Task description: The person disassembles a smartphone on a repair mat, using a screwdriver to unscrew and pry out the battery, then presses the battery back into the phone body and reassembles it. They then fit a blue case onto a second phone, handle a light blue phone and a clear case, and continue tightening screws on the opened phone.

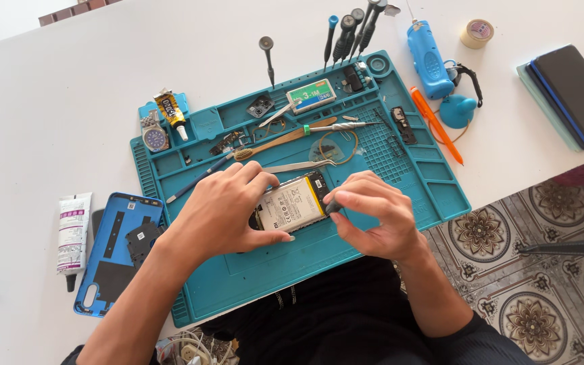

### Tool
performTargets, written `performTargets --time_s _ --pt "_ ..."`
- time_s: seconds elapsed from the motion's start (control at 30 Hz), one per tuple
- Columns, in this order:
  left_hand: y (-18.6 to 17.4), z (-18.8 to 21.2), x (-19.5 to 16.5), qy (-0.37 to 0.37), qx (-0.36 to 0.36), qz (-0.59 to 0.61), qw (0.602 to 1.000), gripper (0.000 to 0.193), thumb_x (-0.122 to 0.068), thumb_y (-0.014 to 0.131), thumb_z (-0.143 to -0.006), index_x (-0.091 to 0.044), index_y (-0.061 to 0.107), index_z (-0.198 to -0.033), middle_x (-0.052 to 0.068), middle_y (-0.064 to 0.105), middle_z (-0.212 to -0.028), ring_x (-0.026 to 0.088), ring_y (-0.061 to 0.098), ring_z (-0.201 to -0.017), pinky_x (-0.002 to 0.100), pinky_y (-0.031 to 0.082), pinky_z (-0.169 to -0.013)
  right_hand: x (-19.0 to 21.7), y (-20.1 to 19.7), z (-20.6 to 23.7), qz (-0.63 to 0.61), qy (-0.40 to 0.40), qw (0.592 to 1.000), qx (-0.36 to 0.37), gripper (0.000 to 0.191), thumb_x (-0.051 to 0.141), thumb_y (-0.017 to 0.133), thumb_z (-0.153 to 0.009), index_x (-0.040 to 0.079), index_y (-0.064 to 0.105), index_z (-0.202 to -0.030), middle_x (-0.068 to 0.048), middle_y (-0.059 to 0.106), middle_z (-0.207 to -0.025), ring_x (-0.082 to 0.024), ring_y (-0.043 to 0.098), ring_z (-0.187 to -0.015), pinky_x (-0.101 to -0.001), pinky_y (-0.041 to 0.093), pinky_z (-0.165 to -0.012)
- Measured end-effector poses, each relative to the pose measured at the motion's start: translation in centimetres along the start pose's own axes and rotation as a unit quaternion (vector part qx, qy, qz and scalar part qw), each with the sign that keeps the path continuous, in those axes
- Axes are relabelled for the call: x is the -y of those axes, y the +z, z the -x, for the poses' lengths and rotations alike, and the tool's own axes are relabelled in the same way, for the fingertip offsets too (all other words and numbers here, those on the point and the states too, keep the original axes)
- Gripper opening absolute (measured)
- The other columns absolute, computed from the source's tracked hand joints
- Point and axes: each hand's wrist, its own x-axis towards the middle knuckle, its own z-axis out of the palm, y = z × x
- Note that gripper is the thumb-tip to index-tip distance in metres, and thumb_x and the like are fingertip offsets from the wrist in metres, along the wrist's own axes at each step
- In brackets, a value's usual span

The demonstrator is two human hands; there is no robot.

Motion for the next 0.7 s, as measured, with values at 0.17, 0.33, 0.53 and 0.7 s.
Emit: performTargets --time_s 0.17,0.33,0.53,0.7 --pt "0.2 0.2 0.4 0.003 0.000 0.014 1.000 0.077 -0.059 0.088 -0.062 -0.001 0.068 -0.108 0.012 0.066 -0.100 0.032 0.066 -0.094 0.044 0.053 -0.081 -0.3 0.5 0.9 -0.031 0.044 0.992 -0.111 0.050 -0.007 0.076 -0.094 0.005 0.049 -0.134 -0.015 0.068 -0.111 -0.022 0.072 -0.100 -0.0298 0.063 -0.084" --pt "-0.4 0.4 0.5 0.015 0.031 0.029 0.999 0.074 -0.055 0.091 -0.058 -0.002 0.069 -0.105 0.011 0.066 -0.096 0.030 0.066 -0.094 0.043 0.052 -0.084 -0.4 0.9 1.2 -0.008 0.090 0.989 -0.116 0.048 -0.009 0.071 -0.098 0.004 0.047 -0.138 -0.019 0.069 -0.116 -0.028 0.073 -0.107 -0.0358 0.062 -0.095" --pt "-1.0 0.4 -0.1 0.027 0.115 0.041 0.992 0.075 -0.061 0.091 -0.053 -0.007 0.070 -0.100 0.008 0.068 -0.092 0.028 0.065 -0.091 0.041 0.050 -0.084 -0.1 0.9 1.1 -0.017 0.076 0.994 -0.081 0.051 -0.012 0.072 -0.094 0.004 0.048 -0.136 -0.021 0.071 -0.114 -0.027 0.073 -0.106 -0.0350 0.061 -0.093" --pt "-0.9 0.4 -0.5 0.046 0.147 0.059 0.986 0.072 -0.070 0.087 -0.054 -0.011 0.070 -0.092 0.004 0.069 -0.084 0.025 0.065 -0.093 0.039 0.047 -0.082 -0.1 0.8 1.1 -0.024 0.061 0.996 -0.062 0.053 -0.013 0.072 -0.089 0.004 0.050 -0.133 -0.017 0.070 -0.108 -0.025 0.073 -0.102 -0.0344 0.061 -0.087"
